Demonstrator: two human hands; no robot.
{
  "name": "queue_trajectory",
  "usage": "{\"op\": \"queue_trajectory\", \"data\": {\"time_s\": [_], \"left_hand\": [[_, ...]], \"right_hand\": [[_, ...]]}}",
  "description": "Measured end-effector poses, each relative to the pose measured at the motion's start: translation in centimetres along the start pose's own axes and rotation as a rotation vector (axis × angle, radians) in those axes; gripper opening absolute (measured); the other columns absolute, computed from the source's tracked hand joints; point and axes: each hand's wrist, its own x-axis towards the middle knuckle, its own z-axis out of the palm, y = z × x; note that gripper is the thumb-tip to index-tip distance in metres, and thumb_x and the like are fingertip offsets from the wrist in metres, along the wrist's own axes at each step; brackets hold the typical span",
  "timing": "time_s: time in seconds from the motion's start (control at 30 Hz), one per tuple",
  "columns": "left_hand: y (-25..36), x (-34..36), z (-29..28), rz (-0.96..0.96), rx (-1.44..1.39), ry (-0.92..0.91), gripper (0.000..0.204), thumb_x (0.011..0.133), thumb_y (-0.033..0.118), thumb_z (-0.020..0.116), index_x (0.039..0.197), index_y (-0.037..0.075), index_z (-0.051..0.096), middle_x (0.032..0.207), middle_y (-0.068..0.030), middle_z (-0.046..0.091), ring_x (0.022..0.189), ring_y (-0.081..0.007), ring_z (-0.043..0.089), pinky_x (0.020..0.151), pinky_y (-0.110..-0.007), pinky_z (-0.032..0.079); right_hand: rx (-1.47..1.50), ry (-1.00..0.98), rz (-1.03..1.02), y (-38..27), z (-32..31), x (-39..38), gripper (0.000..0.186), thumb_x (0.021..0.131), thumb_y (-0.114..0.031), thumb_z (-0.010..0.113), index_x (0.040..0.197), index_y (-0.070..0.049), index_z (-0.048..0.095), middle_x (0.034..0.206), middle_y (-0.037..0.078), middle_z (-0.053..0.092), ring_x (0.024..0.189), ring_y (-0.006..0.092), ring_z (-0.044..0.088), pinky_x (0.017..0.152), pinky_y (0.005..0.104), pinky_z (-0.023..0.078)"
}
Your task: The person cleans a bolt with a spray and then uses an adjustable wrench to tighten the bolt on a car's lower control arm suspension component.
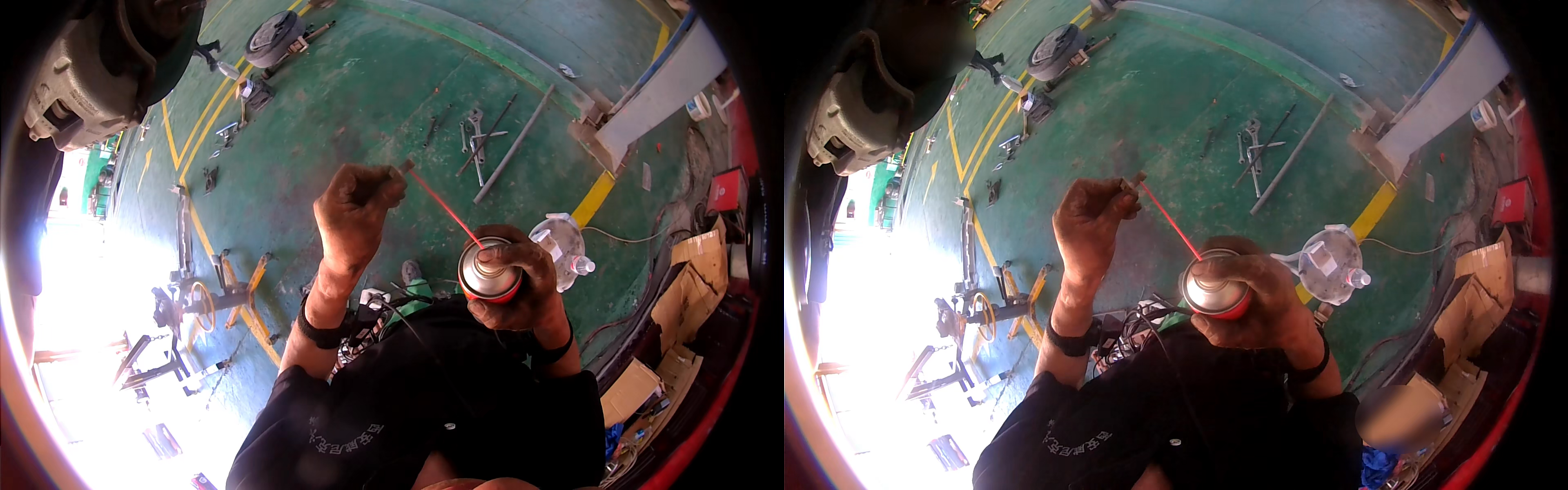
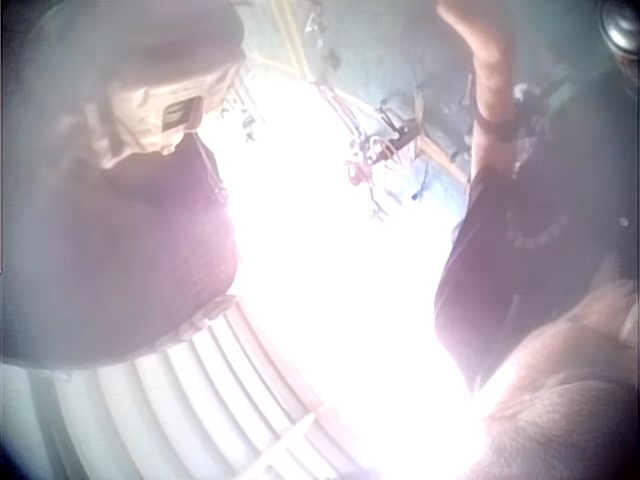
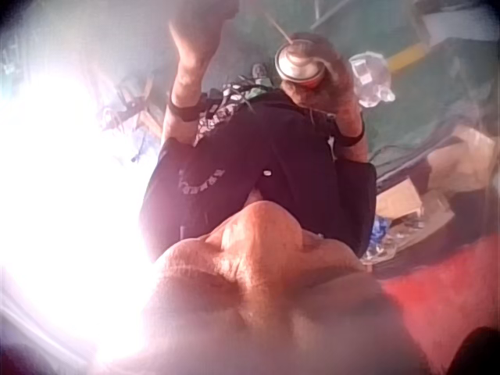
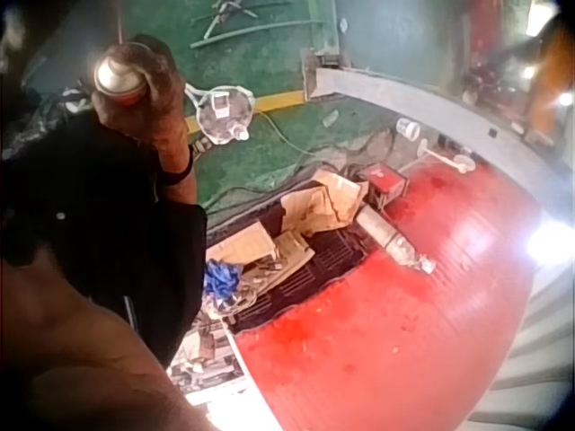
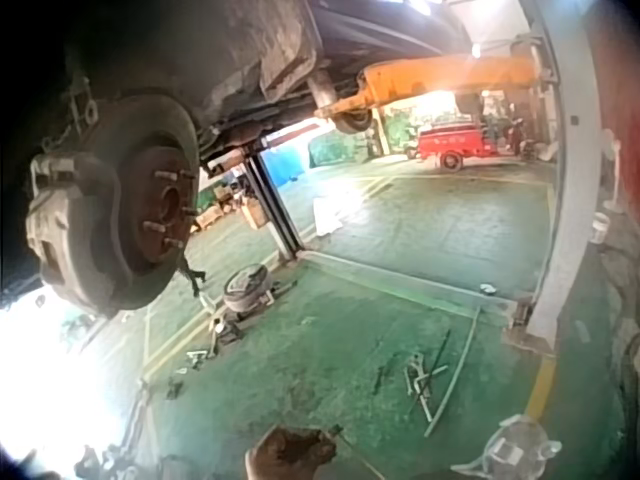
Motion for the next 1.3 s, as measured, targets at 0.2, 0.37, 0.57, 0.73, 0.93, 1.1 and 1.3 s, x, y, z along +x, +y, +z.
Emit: {"op": "queue_trajectory", "data": {"time_s": [0.2, 0.37, 0.57, 0.73, 0.93, 1.1, 1.3], "left_hand": [[-0.3, 0.0, -0.1, -0.021, -0.006, -0.002, 0.012, 0.087, -0.003, 0.067, 0.095, -0.004, 0.059, 0.090, -0.0113, 0.069, 0.075, -0.0152, 0.067, 0.067, -0.027, 0.056], [-0.2, 0.0, 0.2, -0.031, -0.024, 0.006, 0.011, 0.087, -0.002, 0.067, 0.095, -0.003, 0.060, 0.089, -0.0100, 0.069, 0.073, -0.0139, 0.066, 0.067, -0.026, 0.056], [-0.6, 0.3, 0.8, -0.089, -0.106, -0.015, 0.010, 0.088, 0.002, 0.067, 0.094, -0.002, 0.061, 0.087, -0.0089, 0.069, 0.071, -0.0132, 0.066, 0.064, -0.025, 0.055], [-1.9, 1.1, 0.3, -0.455, -0.470, -0.173, 0.017, 0.095, 0.017, 0.062, 0.099, 0.001, 0.060, 0.089, -0.0070, 0.064, 0.071, -0.0137, 0.061, 0.064, -0.026, 0.051], [-5.5, 2.0, 1.1, -0.549, -0.583, -0.218, 0.021, 0.097, 0.024, 0.059, 0.102, 0.005, 0.059, 0.090, -0.0036, 0.059, 0.074, -0.0112, 0.054, 0.064, -0.024, 0.045], [-7.0, 1.7, 0.4, -0.638, -0.525, -0.136, 0.015, 0.098, 0.020, 0.057, 0.105, 0.007, 0.058, 0.091, -0.0021, 0.057, 0.075, -0.0090, 0.051, 0.065, -0.022, 0.042], [-11.2, 0.2, -0.2, -0.766, -0.463, -0.071, 0.012, 0.098, 0.016, 0.056, 0.110, 0.010, 0.056, 0.099, -0.0050, 0.058, 0.079, -0.0098, 0.054, 0.064, -0.019, 0.047]], "right_hand": [[0.086, 0.098, 0.132, -0.5, 0.3, -0.3, 0.057, 0.062, -0.007, 0.081, 0.113, -0.010, 0.057, 0.100, 0.010, 0.067, 0.099, 0.0287, 0.064, 0.082, 0.0374, 0.053], [0.083, 0.078, 0.102, -0.4, 0.1, -0.3, 0.057, 0.059, -0.006, 0.081, 0.112, -0.010, 0.058, 0.100, 0.010, 0.067, 0.099, 0.0284, 0.064, 0.082, 0.0370, 0.052], [0.051, 0.086, 0.126, -0.1, -0.3, -0.8, 0.057, 0.058, -0.005, 0.081, 0.111, -0.012, 0.059, 0.102, 0.010, 0.066, 0.096, 0.0288, 0.065, 0.079, 0.0372, 0.053], [-0.003, 0.265, 0.279, 0.9, -1.0, -2.9, 0.056, 0.060, -0.002, 0.079, 0.110, -0.011, 0.055, 0.105, 0.012, 0.065, 0.095, 0.0294, 0.066, 0.079, 0.0367, 0.054], [-0.447, 0.497, 0.456, 3.2, -5.7, -6.5, 0.069, 0.066, -0.015, 0.082, 0.125, -0.003, 0.049, 0.109, 0.012, 0.061, 0.101, 0.0243, 0.061, 0.089, 0.0374, 0.049], [-0.657, 0.870, 0.756, 8.6, -12.9, -12.4, 0.070, 0.069, -0.026, 0.083, 0.126, 0.000, 0.051, 0.113, 0.013, 0.063, 0.098, 0.0231, 0.064, 0.087, 0.0358, 0.051], [-0.903, 0.968, 1.089, 16.8, -20.4, -20.3, 0.063, 0.069, -0.031, 0.083, 0.115, 0.000, 0.055, 0.104, 0.018, 0.067, 0.094, 0.0310, 0.067, 0.082, 0.0392, 0.052]]}}
